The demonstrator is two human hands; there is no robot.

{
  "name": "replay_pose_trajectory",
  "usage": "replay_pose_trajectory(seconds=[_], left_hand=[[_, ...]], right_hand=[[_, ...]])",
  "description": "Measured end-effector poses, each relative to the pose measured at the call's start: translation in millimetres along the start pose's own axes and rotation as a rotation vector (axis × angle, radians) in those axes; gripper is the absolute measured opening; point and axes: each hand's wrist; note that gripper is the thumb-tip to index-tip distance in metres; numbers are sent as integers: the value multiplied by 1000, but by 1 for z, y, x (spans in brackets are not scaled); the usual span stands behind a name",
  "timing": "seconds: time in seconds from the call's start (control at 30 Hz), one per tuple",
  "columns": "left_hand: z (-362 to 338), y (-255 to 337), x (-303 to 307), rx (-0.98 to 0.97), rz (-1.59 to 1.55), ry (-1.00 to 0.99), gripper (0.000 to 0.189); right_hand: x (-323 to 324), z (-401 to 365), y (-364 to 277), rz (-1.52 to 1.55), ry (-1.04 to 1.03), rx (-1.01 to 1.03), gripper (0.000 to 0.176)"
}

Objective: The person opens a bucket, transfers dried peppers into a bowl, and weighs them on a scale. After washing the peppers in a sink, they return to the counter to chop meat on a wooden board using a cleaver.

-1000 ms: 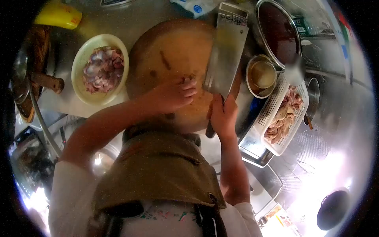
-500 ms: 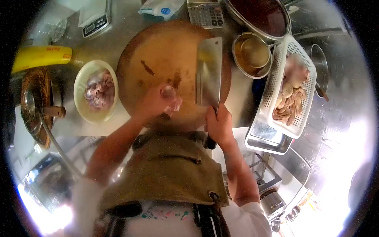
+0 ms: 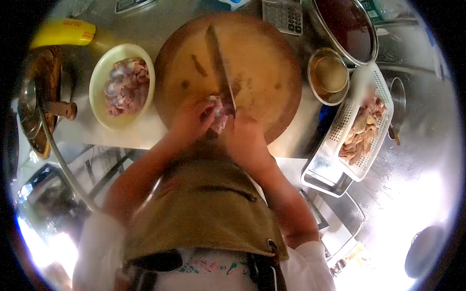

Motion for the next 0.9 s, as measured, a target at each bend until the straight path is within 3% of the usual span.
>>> replay_pose_trajectory(seconds=[0.1,0.2,0.27,0.37,0.5,0.63,0.9], left_hand=[[0,-1,5,180,-93,-112,18],[-3,-12,1,155,-141,-67,19],[-2,-15,1,126,-129,-41,19],[-3,-15,2,161,-95,-81,22],[3,-12,8,115,-96,-31,26],[-7,-19,1,103,-124,-38,28],[-12,-31,-3,140,-186,-65,27]], right_hand=[[-9,3,-6,-133,21,66,13],[-11,9,-16,-97,-117,-55,14],[-15,9,-16,141,-104,-196,15],[-19,7,-20,249,-64,-312,17],[-15,17,-21,160,-83,-194,17],[-9,20,-22,266,-149,-344,21],[-19,23,-22,185,-163,-315,23]])
Point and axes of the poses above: each hand's wrist, its own z-axis towards the middle knuckle, its own x-axis out of the back of the hand, y = z × x, and after that the axes turned 8 degrees about -z, right-handed
